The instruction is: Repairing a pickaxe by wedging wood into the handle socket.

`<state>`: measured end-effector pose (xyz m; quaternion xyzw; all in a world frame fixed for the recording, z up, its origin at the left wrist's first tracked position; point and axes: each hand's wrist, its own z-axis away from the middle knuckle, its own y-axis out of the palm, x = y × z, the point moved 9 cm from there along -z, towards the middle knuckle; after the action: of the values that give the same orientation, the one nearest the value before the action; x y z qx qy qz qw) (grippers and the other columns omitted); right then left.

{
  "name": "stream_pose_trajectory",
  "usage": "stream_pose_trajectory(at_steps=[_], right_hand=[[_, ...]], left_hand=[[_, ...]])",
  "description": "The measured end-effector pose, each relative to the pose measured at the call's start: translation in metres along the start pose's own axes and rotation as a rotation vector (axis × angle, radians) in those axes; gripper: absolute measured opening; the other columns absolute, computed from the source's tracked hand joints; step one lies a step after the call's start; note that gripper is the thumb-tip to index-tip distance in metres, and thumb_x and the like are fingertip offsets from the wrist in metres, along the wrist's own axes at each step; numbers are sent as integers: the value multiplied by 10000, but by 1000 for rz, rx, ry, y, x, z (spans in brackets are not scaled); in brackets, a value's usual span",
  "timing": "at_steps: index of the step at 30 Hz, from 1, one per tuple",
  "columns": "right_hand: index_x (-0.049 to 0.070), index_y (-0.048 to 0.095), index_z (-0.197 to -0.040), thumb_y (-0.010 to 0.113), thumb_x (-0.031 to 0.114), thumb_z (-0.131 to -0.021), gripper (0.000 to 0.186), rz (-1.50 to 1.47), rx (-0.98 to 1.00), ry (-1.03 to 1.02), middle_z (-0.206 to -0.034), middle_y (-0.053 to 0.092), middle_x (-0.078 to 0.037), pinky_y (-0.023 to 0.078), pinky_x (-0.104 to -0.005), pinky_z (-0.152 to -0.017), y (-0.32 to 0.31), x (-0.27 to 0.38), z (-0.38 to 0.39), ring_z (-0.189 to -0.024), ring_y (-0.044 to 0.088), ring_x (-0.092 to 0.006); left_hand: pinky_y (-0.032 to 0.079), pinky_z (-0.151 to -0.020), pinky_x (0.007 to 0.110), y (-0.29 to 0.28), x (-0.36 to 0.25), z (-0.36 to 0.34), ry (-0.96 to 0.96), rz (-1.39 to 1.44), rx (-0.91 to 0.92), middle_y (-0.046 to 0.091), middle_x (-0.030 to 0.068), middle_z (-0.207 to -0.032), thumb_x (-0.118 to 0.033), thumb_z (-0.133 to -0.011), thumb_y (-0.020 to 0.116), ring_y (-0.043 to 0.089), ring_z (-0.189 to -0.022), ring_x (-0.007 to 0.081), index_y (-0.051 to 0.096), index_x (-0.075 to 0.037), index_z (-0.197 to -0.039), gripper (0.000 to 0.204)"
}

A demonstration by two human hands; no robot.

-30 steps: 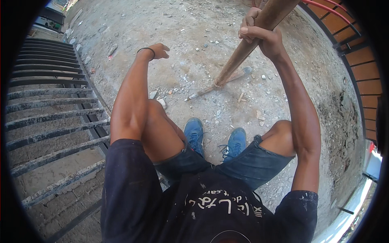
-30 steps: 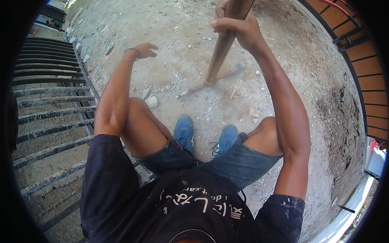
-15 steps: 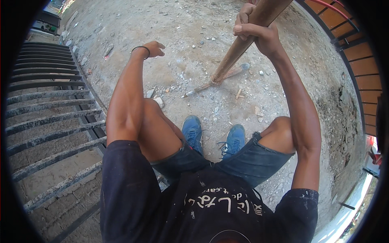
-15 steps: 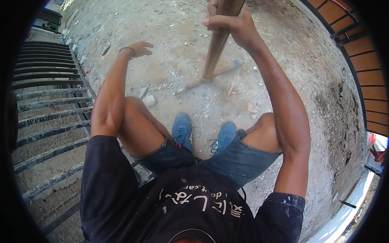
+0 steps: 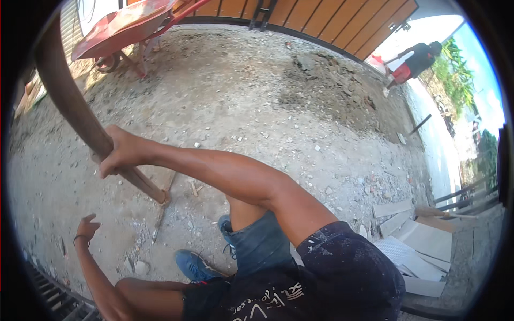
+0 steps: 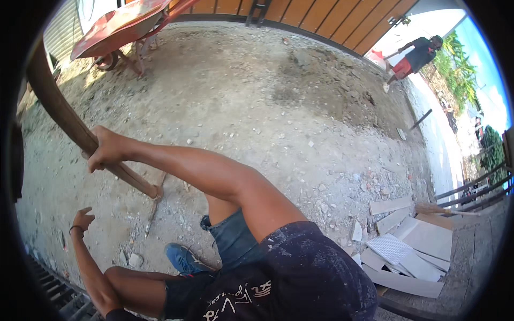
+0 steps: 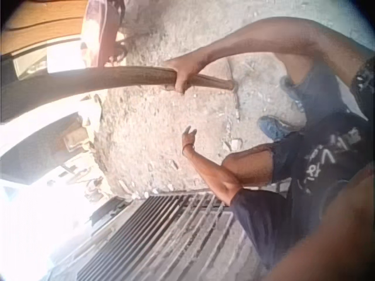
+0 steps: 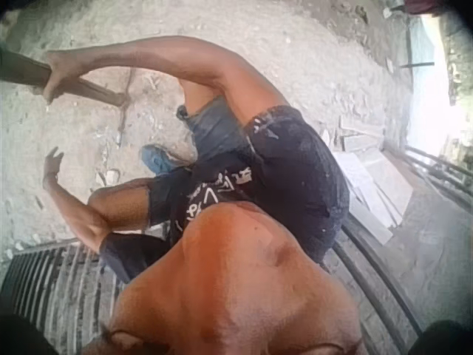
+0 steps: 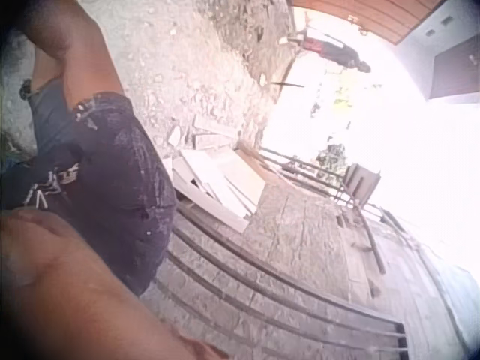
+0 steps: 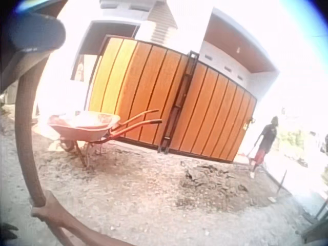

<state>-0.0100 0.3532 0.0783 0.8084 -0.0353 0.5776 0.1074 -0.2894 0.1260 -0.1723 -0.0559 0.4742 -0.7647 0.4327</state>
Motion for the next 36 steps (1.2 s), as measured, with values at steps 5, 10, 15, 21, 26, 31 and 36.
stream_pose_trajectory(at_steps=[5, 10, 15, 21, 26, 31, 36], right_hand=[[-30, 468, -885, 791, 5, -610, 425, 5, -198, 121, -713, 612, -109, 487, -288, -484, -21, 5, 23, -593, 632, -167], [-41, 464, -918, 795, -8, -601, 459, 63, 6, 50, -683, 601, -110, 495, -296, -485, -4, 1, -3, -576, 632, -167], [-27, 507, -826, 785, -22, -593, 363, -9, -153, 58, -641, 606, -104, 491, -291, -478, -11, 4, 9, -546, 628, -165], [-34, 510, -848, 793, -22, -591, 382, 44, -62, 63, -643, 610, -108, 494, -294, -484, -11, -4, 2, -553, 634, -169], [-34, 517, -831, 790, -24, -594, 361, 22, -89, 69, -640, 611, -106, 494, -295, -487, -11, 1, 5, -556, 637, -172], [-32, 526, -826, 789, -22, -593, 352, 41, -76, 65, -641, 615, -109, 491, -294, -486, -12, -3, 7, -556, 637, -171], [-26, 530, -822, 790, -16, -591, 348, 43, -56, 71, -631, 613, -106, 487, -295, -488, -8, -3, 2, -551, 632, -166]], left_hand=[[511, -851, 342, 8, 17, -42, -45, 93, -10, 629, 244, -1202, -107, -742, 635, 658, -994, 252, 554, 55, -1279, 567], [322, -389, 326, -1, 52, -54, -19, 78, -41, 502, 3, -586, -26, -824, 594, 430, -452, 111, 522, -90, -1361, 546], [325, -411, 335, 6, 42, -39, -136, 120, -12, 493, -1, -587, -29, -831, 588, 431, -469, 118, 506, -90, -1373, 552], [335, -423, 344, 4, 29, -31, -148, 110, 5, 482, -7, -601, -43, -838, 582, 441, -498, 120, 504, -112, -1378, 550], [332, -434, 351, 4, 38, -34, -163, 115, 10, 470, -11, -607, -42, -846, 580, 438, -511, 119, 501, -129, -1379, 546], [307, -448, 337, 12, 34, -37, -164, 160, 37, 451, -14, -603, -31, -847, 571, 424, -515, 114, 493, -139, -1378, 547], [309, -434, 339, 3, 36, -30, -157, 129, 14, 467, -8, -610, -45, -832, 574, 429, -514, 112, 502, -139, -1374, 554]])
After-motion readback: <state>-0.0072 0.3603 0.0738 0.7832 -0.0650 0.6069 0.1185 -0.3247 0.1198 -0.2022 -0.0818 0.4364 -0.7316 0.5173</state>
